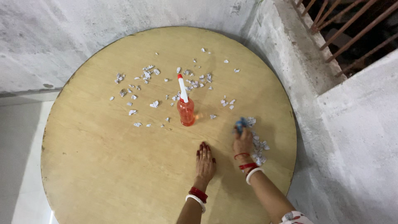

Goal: The person wipes a round wooden table with a blue cloth, gathering small white debris into a pile. They then spray the table with a red spray bottle and continue wiping the surface until the debris is removed.

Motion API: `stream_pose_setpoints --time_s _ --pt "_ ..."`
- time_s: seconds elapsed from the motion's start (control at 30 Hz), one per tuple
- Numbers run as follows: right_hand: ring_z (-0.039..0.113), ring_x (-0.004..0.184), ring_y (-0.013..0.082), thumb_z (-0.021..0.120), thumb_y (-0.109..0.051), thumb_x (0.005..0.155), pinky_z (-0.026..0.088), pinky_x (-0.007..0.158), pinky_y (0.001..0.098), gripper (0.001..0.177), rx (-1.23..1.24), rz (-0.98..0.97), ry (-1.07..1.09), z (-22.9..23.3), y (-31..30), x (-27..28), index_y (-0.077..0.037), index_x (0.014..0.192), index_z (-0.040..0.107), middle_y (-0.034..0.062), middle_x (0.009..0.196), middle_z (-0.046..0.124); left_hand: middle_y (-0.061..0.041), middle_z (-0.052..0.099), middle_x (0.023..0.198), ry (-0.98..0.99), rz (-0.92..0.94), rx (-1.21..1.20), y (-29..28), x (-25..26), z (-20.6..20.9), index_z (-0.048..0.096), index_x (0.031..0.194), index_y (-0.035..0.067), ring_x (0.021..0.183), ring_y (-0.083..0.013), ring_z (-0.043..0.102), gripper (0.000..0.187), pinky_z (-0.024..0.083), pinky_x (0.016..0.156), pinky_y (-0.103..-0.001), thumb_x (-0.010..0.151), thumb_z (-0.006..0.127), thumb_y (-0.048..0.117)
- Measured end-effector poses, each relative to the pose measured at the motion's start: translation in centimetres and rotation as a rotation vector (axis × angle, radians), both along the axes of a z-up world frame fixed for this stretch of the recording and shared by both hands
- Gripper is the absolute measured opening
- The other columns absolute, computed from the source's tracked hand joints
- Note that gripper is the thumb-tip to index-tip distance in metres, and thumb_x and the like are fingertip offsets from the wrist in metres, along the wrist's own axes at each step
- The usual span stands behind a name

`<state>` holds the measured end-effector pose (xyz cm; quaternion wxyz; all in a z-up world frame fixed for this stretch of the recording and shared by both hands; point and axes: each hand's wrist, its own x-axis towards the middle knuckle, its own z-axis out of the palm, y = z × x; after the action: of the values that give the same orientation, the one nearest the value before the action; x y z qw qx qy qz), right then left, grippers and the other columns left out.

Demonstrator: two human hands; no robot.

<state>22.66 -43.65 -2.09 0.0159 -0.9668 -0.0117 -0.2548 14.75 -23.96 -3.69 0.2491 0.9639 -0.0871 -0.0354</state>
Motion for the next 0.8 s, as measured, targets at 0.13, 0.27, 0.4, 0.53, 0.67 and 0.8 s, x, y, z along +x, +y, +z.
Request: stream_pose_setpoints --time_s 0.13,0.27,0.4,0.53,0.67,0.8 --pt "0.055 0.119 0.0382 0.063 -0.030 0.102 0.048 0.099 0.0508 0.042 0.338 0.346 0.089 -0.9 6.4 1.5 -0.006 0.136 0.063 0.0177 0.128 0.057 -0.026 0.017 0.166 -0.034 0.025 0.028 0.3 0.8 -0.6 0.026 0.155 -0.009 0.155 -0.0367 0.015 0.074 0.014 0.124 -0.050 0.094 0.053 0.023" --pt "0.058 0.112 0.0373 0.056 -0.028 0.095 0.048 0.091 0.0502 0.030 0.040 0.435 0.215 -2.5 9.8 3.7 -0.016 0.121 0.068 0.0141 0.132 0.061 -0.025 0.018 0.166 -0.033 0.045 0.089 1.5 2.7 -1.1 0.025 0.156 -0.007 0.155 -0.0363 0.016 0.076 0.014 0.125 -0.050 0.093 0.053 0.025" --pt "0.059 0.110 0.0387 0.052 -0.038 0.104 0.051 0.092 0.0510 0.039 0.305 0.116 0.332 -2.6 8.2 6.2 -0.014 0.132 0.062 0.0156 0.125 0.059 -0.024 0.019 0.166 -0.022 0.079 0.094 2.6 3.3 -1.3 0.026 0.155 -0.007 0.155 -0.0355 0.017 0.075 0.015 0.124 -0.050 0.094 0.054 0.026" --pt "0.059 0.109 0.0410 0.051 -0.042 0.104 0.051 0.087 0.0552 0.039 0.327 -0.122 0.362 -0.8 3.7 6.4 -0.015 0.131 0.060 0.0169 0.123 0.060 -0.024 0.020 0.166 -0.049 0.087 0.074 3.0 3.6 -1.4 0.027 0.154 -0.007 0.154 -0.0363 0.018 0.073 0.015 0.124 -0.050 0.094 0.054 0.025" --pt "0.060 0.109 0.0410 0.062 -0.044 0.079 0.051 0.086 0.0519 0.057 0.089 -0.215 0.260 0.3 -0.4 4.3 -0.012 0.125 0.059 0.0190 0.119 0.062 -0.025 0.021 0.166 -0.090 0.092 0.063 2.7 3.0 -1.8 0.028 0.155 -0.008 0.154 -0.0376 0.019 0.071 0.016 0.124 -0.049 0.095 0.052 0.021" --pt "0.059 0.111 0.0412 0.056 -0.049 0.104 0.050 0.094 0.0525 0.050 0.422 -0.307 0.118 -1.0 1.3 2.4 -0.009 0.134 0.058 0.0196 0.122 0.061 -0.024 0.022 0.165 -0.082 0.113 0.077 2.1 3.3 -1.8 0.028 0.154 -0.007 0.154 -0.0373 0.018 0.070 0.016 0.124 -0.049 0.095 0.051 0.022"
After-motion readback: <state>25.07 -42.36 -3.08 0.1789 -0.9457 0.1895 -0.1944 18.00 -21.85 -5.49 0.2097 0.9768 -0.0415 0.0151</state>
